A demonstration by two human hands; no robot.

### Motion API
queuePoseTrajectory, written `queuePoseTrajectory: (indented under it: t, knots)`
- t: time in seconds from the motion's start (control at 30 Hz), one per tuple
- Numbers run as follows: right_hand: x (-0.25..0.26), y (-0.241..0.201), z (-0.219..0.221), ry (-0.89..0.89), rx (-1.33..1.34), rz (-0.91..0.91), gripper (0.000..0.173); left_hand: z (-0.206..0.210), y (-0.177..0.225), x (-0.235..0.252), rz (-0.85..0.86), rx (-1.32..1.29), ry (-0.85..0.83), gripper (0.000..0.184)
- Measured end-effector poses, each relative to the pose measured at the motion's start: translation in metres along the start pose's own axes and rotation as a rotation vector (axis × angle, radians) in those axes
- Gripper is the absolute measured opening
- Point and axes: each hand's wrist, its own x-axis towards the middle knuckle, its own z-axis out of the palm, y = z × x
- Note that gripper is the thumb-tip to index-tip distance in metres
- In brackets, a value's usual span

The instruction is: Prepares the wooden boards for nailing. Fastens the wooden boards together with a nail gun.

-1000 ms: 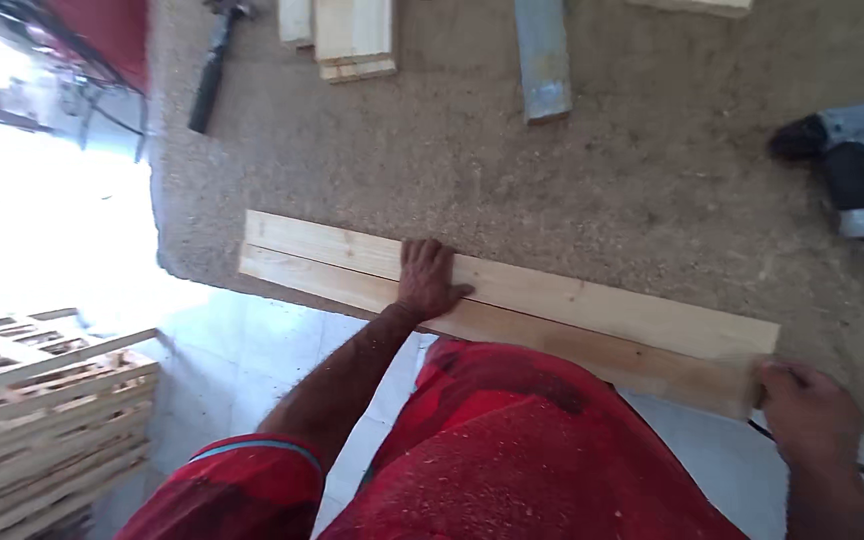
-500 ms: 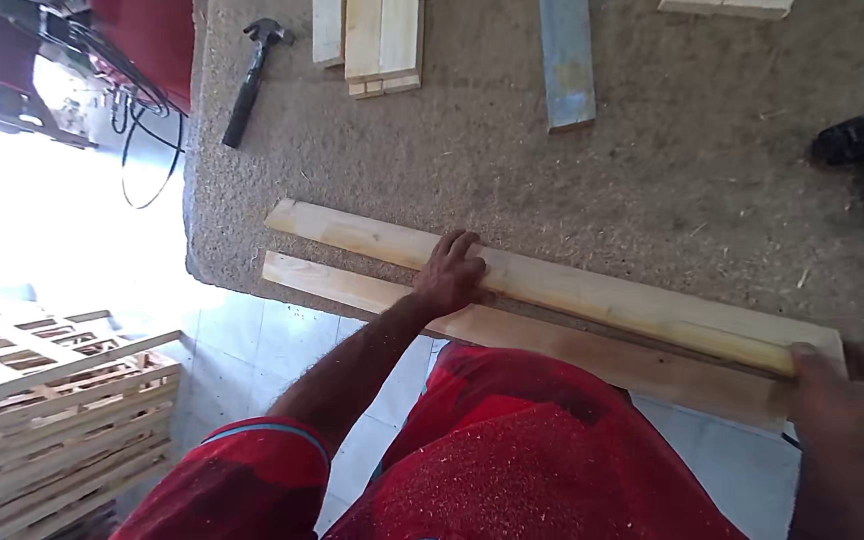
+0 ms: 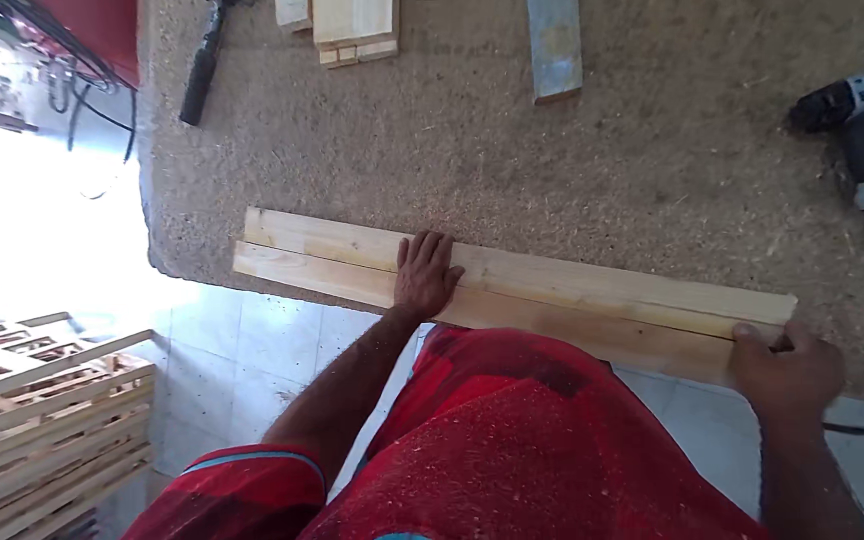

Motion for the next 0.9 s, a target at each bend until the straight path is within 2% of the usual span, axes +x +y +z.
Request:
queuePoseTrajectory:
  t: [0.13,0.2,0.3,0.47,0.77,0.9]
  knots:
    - [-0.001,0.001,-0.012,-0.014,0.051,0.105,0.055,0.005,0.004,0.000,0.007,-0.050,0.030,0.058]
    - [-0.004,0.005,-0.006,-0.007,0.136,0.157,0.045,0.004,-0.001,-0.001,-0.005,-0.057,0.025,0.059]
    - [-0.006,0.014,0.000,0.032,0.265,0.210,0.040,0.003,0.000,0.001,0.014,-0.095,0.015,0.061]
    - [-0.004,0.029,0.007,0.057,0.410,0.219,0.036,0.005,-0.002,0.000,0.006,-0.119,0.028,0.064]
    - [-0.004,0.033,0.007,0.031,0.372,0.203,0.033,0.010,-0.004,0.000,-0.017,-0.115,0.054,0.065]
    - [-0.012,0.019,0.003,0.006,0.279,0.204,0.041,0.007,-0.007,0.000,0.000,-0.101,-0.006,0.081]
